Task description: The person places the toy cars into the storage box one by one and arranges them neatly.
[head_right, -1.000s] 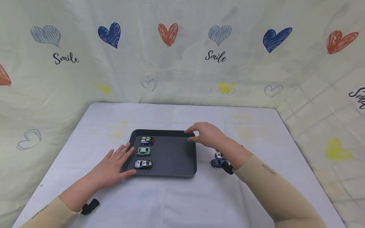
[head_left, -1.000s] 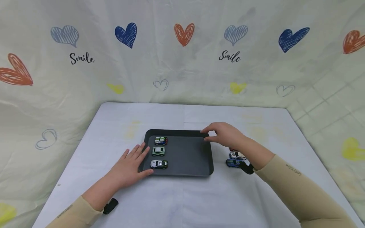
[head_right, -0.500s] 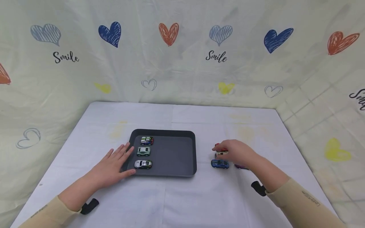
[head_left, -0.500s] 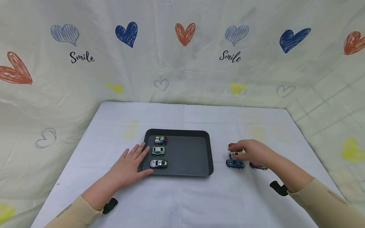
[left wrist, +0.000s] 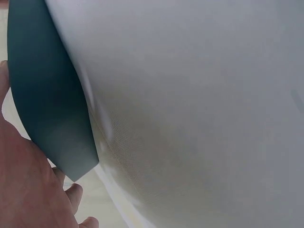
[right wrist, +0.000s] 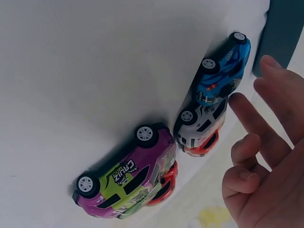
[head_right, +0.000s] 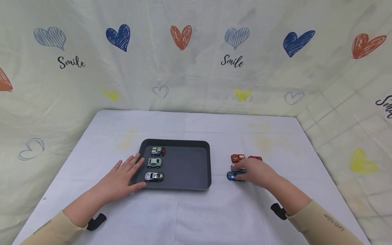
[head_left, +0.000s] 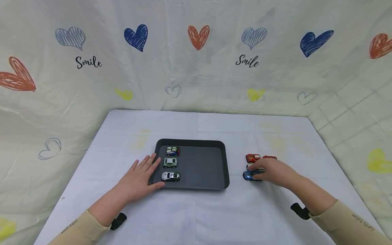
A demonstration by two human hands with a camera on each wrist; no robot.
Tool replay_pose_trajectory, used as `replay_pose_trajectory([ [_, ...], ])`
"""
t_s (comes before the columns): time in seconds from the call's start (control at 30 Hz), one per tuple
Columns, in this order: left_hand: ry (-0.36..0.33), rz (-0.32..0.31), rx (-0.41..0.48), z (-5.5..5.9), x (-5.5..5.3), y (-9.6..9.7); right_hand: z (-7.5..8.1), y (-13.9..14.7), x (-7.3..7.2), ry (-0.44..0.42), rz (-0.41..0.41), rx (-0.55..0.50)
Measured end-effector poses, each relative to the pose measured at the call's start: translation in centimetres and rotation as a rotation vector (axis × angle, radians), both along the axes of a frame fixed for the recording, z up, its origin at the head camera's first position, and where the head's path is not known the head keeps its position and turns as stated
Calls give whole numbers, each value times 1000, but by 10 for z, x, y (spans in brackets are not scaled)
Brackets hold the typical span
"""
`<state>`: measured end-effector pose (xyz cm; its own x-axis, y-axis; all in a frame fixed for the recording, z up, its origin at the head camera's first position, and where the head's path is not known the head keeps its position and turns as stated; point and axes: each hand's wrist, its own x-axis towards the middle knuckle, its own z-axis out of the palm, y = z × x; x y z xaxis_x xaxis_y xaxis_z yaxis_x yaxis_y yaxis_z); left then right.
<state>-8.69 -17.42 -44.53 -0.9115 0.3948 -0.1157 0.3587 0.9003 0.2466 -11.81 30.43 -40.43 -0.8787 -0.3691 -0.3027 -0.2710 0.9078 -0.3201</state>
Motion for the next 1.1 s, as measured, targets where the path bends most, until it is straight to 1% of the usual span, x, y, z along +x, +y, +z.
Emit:
replay_pose_trajectory([
  [0.2, -1, 3, -4, -2, -1, 0, -1, -2, 5, 5, -5, 21],
  [0.4, -3, 1, -1, 1, -1, 1, -1, -3, 7, 9, 5, 31],
  [0.6, -5, 2, -4, 0, 0, 0, -1, -3, 9, 25, 33, 44],
  [0.7, 3, -3, 14, -1, -1, 0, -1, -3, 9, 28, 49, 46],
  [0.93, -15, 13, -4, -5, -2, -1, 0, -4, 11, 2, 41, 69],
  [1.1, -14, 8, 1, -1, -1, 0, 1, -2, 15, -16, 46, 75],
])
